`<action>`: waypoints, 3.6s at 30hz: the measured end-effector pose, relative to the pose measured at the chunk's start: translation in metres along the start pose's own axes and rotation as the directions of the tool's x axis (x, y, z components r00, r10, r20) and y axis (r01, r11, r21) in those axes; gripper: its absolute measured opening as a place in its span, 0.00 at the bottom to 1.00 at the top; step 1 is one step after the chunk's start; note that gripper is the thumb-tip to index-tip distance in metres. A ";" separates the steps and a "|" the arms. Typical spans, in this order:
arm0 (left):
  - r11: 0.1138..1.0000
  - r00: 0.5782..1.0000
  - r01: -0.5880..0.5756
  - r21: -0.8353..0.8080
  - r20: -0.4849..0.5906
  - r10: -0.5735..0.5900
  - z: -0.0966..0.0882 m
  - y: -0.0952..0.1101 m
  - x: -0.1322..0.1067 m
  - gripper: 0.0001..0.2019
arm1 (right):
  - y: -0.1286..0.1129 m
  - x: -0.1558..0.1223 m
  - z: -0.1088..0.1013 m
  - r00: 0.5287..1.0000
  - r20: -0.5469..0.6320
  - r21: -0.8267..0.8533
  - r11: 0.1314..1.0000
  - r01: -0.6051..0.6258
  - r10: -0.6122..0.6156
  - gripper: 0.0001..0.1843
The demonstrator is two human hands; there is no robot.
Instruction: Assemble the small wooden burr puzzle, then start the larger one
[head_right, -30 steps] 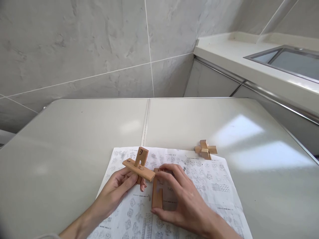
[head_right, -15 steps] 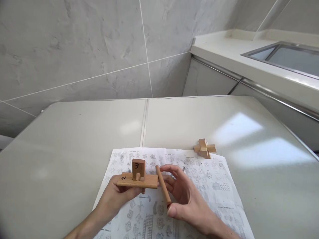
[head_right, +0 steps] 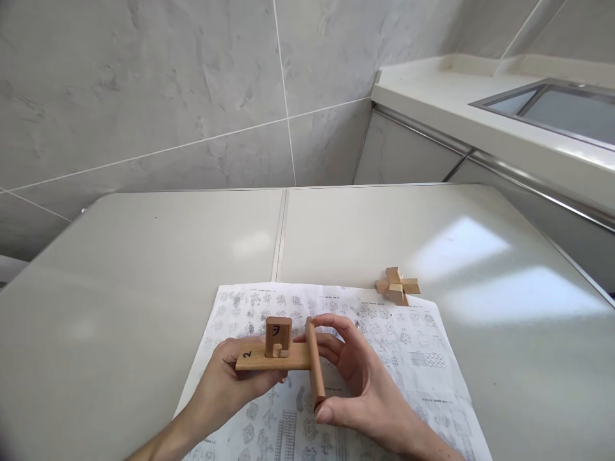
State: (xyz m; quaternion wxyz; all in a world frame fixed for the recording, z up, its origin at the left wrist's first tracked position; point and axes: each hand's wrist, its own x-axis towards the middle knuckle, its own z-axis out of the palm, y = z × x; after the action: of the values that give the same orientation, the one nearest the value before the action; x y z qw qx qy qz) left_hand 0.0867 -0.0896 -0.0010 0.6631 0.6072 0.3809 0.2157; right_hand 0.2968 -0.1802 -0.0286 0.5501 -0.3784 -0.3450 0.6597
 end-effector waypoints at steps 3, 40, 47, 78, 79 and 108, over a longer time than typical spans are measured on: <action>0.997 1.000 -0.023 0.067 0.020 0.022 0.002 0.000 -0.003 0.07 | 0.001 -0.004 0.002 1.000 0.023 -0.056 0.998 -0.012 0.013 0.49; 1.000 1.000 0.005 -0.028 -0.005 -0.005 0.014 -0.010 -0.014 0.14 | 0.000 -0.004 0.009 0.999 0.003 -0.052 0.997 -0.050 0.051 0.41; 0.996 0.999 0.023 -0.089 -0.033 -0.026 0.014 -0.017 -0.019 0.22 | -0.001 -0.006 0.008 0.998 0.004 -0.084 0.994 -0.064 0.064 0.42; 0.756 0.844 -0.536 0.375 0.252 0.474 0.013 -0.013 -0.013 0.46 | -0.001 -0.011 0.014 1.000 -0.031 -0.202 0.979 -0.003 -0.003 0.45; 0.768 0.851 -0.524 0.367 0.247 0.463 0.013 -0.013 -0.014 0.46 | -0.001 -0.010 0.014 1.000 -0.029 -0.200 0.980 -0.006 0.001 0.45; 0.931 0.993 0.078 -0.358 0.110 -0.041 -0.008 -0.008 -0.009 0.34 | -0.012 -0.003 0.000 0.973 0.102 -0.089 0.976 -0.198 0.207 0.15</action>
State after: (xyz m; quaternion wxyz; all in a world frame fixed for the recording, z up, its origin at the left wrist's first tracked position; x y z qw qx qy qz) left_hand 0.0734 -0.0926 -0.0067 0.7878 0.4733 0.3192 0.2312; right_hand 0.3026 -0.1814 -0.0175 0.4447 -0.3958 -0.3601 0.7183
